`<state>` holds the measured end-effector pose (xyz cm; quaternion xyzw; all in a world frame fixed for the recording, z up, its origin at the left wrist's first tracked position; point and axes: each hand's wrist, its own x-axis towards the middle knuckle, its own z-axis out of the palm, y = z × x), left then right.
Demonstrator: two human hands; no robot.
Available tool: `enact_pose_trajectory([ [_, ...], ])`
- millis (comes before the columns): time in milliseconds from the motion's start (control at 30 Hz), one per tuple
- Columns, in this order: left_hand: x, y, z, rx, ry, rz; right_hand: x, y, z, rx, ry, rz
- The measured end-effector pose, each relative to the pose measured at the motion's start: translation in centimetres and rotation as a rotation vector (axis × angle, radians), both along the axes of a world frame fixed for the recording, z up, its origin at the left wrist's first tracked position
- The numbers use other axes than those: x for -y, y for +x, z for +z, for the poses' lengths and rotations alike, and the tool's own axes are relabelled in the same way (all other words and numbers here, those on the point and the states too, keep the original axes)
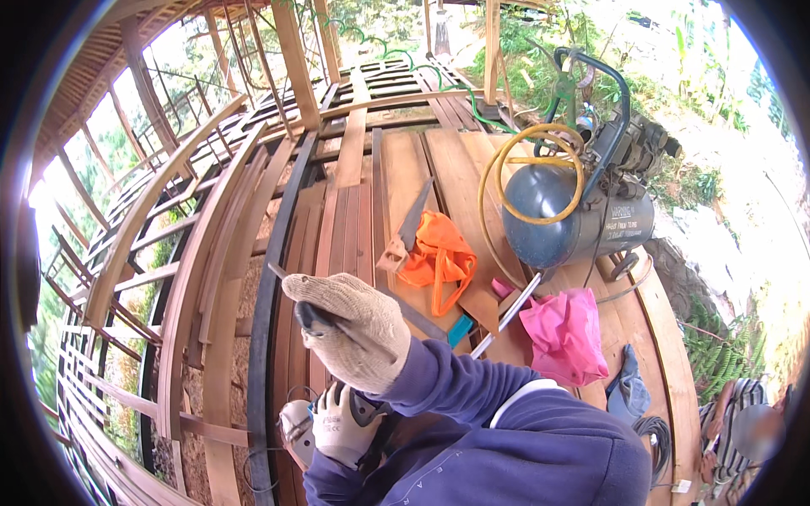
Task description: The person uses a ruler to check the blades of an electric planer while it is held in their lap, then uses a screwdriver to tighten components on the base of the tool.
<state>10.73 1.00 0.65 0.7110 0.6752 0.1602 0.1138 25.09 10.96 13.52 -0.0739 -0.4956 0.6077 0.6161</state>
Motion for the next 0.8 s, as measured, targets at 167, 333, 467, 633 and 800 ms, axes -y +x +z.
enact_pose_trajectory([
  [167, -1.1, 0.8, -0.3, 0.097, 0.046, -0.057, 1.0, 0.1, 1.1, -0.153, -0.065, 0.134],
  [333, -1.6, 1.3, -1.2, 0.2, 0.088, -0.064, 1.7, -0.4, 1.1, -0.051, -0.066, 0.239],
  [467, -2.3, 2.3, -1.0, 0.202, 0.078, -0.086, 0.0, 2.2, 2.7, 0.174, 0.157, 0.292],
  [633, -2.3, 2.8, -1.1, 0.175, 0.126, -0.018, -6.6, 6.9, 6.7, 0.513, -0.082, 0.575],
  [800, -3.4, 3.0, -1.3, 0.166, 0.089, 0.042, -7.7, 5.1, 10.8, 1.451, 0.993, -0.24],
])
